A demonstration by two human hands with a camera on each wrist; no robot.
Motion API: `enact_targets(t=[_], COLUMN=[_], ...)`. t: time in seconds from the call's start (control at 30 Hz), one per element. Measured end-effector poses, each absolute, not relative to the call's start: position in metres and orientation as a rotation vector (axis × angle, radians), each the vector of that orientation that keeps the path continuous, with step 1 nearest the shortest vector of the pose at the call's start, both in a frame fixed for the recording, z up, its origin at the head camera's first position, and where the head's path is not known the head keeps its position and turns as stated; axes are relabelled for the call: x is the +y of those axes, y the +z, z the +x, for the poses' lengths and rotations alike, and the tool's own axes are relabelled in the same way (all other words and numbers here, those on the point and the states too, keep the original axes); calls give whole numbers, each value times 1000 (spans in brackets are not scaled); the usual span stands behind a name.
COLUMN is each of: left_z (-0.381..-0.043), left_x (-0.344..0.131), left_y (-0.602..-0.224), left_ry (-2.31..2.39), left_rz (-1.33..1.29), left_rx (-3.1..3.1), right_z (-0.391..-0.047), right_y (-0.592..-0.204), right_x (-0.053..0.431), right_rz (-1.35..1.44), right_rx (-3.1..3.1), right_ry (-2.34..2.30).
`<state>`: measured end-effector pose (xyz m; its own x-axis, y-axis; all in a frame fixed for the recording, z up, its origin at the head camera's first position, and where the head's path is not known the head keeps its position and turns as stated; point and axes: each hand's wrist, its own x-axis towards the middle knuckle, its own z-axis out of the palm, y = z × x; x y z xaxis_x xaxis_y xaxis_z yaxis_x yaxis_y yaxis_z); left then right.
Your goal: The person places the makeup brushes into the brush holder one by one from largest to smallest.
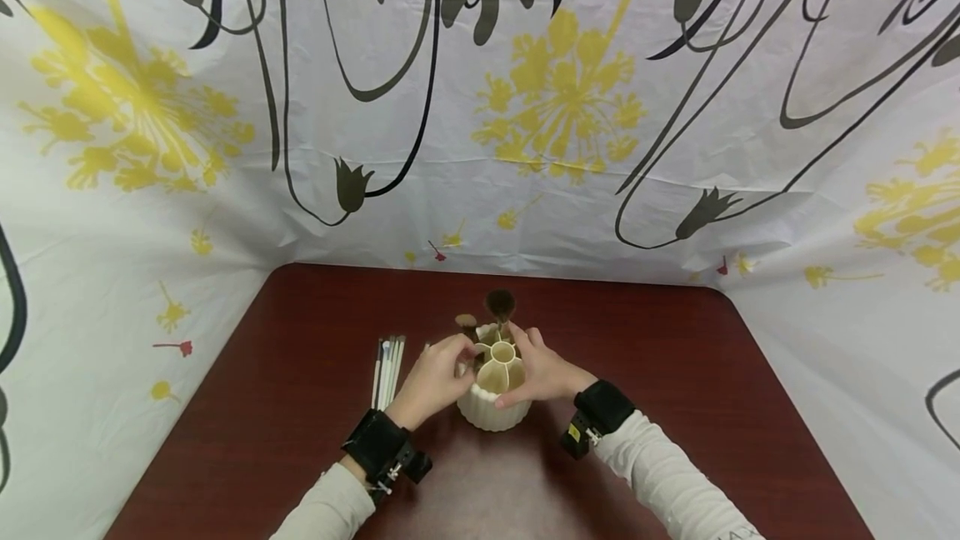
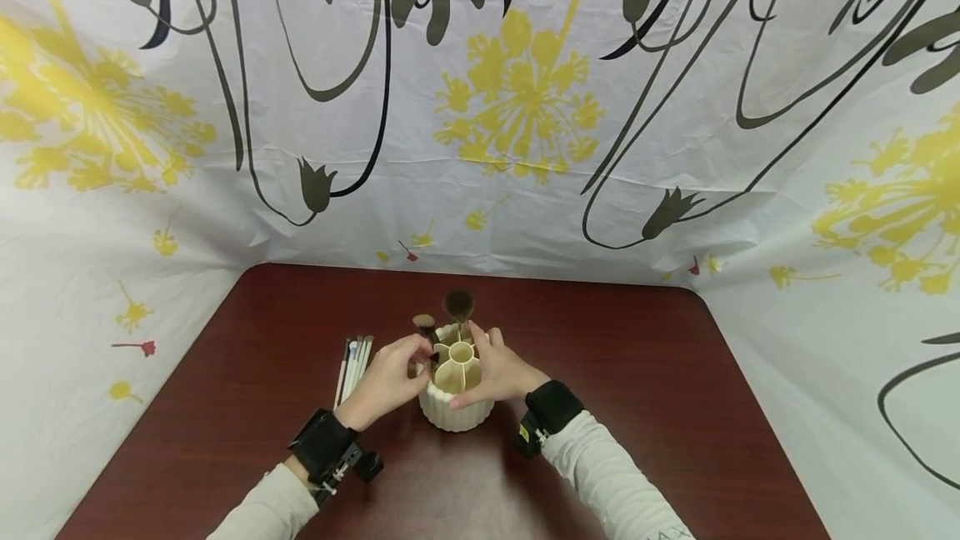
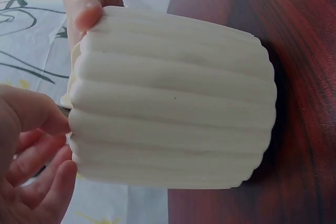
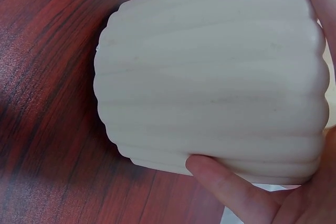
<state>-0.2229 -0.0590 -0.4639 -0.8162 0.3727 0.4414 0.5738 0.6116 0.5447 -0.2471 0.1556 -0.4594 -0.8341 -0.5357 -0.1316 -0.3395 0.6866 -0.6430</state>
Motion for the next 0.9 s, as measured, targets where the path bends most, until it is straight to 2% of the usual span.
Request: enact_targets(t=[0.23, 0.57, 0.9], left_z=[-222, -251, -267], left_x=[-84, -140, -173], left_y=[-471, -483, -505], left_ry=[-1009, -1080, -1022], left_rz=[-737, -355, -238], left_rx=[-2485, -2768, -2964], right_z=[-243, -250, -254], right_y=[-456, -448, -445], right_x=[155, 161, 165], right_rz=[-663, -681, -751], right_rx=[2604, 2483, 2554], right_ry=[-918, -908, -884])
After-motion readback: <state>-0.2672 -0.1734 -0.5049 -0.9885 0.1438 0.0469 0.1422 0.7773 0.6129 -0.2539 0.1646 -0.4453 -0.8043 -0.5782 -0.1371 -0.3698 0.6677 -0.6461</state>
